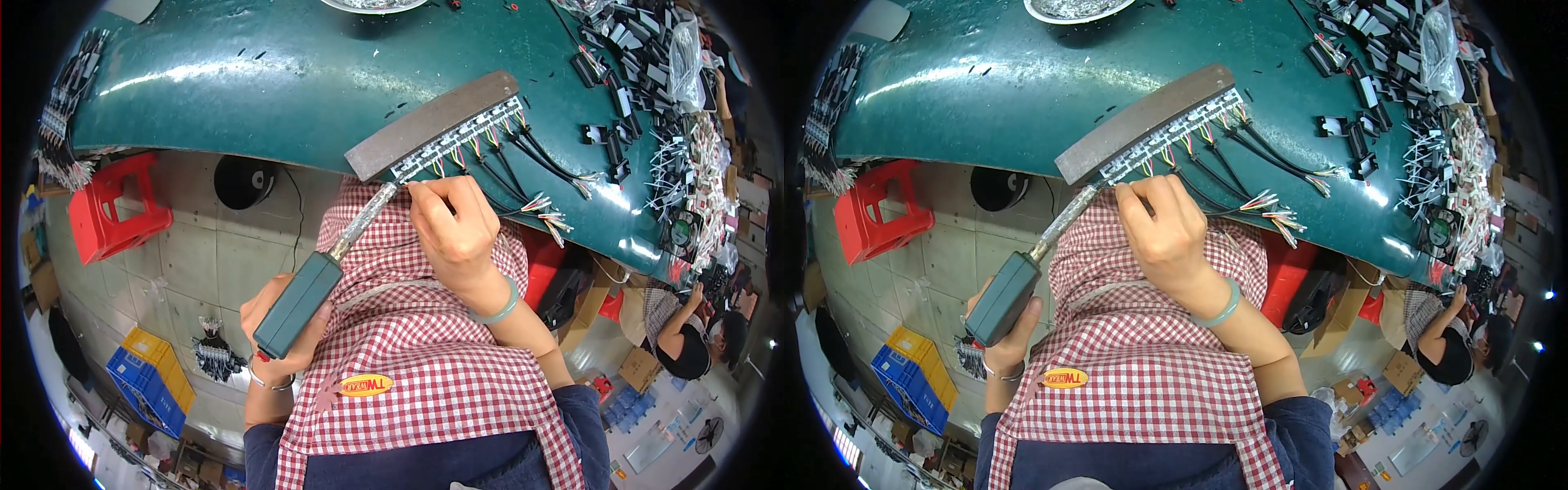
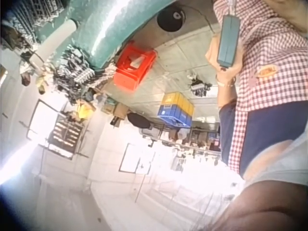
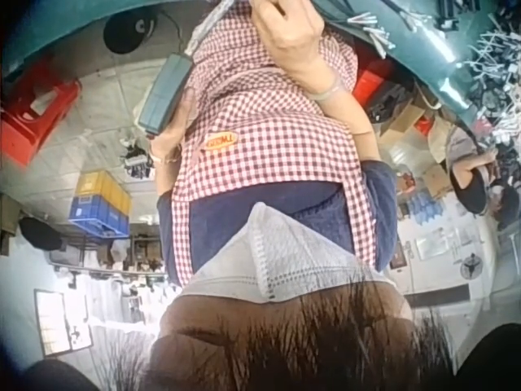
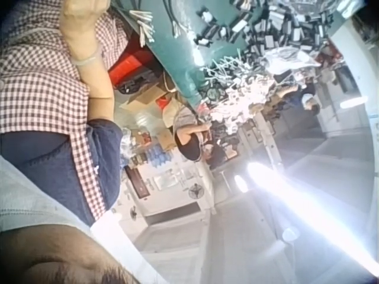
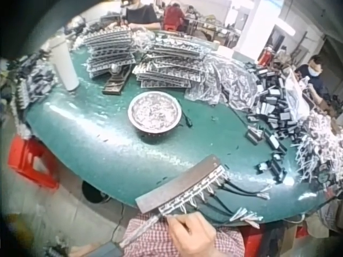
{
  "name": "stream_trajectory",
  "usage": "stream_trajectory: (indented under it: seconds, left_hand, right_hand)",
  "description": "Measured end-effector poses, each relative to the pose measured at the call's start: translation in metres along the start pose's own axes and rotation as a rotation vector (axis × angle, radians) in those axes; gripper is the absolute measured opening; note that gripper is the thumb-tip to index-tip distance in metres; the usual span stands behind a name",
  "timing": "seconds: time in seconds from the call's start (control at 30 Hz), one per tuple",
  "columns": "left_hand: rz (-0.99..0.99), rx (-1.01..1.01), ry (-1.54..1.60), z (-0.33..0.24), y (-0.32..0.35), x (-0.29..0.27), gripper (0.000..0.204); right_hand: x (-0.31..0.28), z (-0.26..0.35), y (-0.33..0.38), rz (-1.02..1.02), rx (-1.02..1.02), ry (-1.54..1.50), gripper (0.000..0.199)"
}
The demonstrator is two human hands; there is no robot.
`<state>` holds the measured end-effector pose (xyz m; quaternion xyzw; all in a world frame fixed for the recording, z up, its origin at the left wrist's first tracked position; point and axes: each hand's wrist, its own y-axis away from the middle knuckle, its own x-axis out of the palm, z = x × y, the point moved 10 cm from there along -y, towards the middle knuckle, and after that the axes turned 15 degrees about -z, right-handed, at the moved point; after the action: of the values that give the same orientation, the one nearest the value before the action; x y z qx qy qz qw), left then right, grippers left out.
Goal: The person attaches wires to circuit board modules resting on a metal fixture by hand and solders the wire ends into place using a soldering tool.
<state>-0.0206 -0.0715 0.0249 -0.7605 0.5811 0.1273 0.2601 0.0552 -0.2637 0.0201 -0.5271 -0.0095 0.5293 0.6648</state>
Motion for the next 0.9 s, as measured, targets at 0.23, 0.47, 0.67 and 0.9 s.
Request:
stream_trajectory:
  seconds: [0.23, 0.47, 0.67, 0.9]
  left_hand:
    - [0.054, -0.035, 0.023, 0.002, -0.001, 0.004, 0.022]
    - [0.079, -0.081, 0.031, 0.008, -0.003, 0.007, 0.020]
    - [0.108, -0.054, 0.029, 0.009, -0.002, 0.008, 0.019]
    - [0.066, -0.038, 0.045, 0.007, -0.003, 0.008, 0.018]
  right_hand:
    - [0.000, 0.000, 0.001, 0.006, -0.020, -0.018, 0.024]
    - [0.000, -0.002, 0.000, 0.013, 0.008, -0.035, 0.032]
    - [0.000, -0.002, 0.000, 0.033, 0.002, -0.034, 0.033]
    - [0.001, -0.002, 0.000, 0.039, -0.001, -0.034, 0.032]
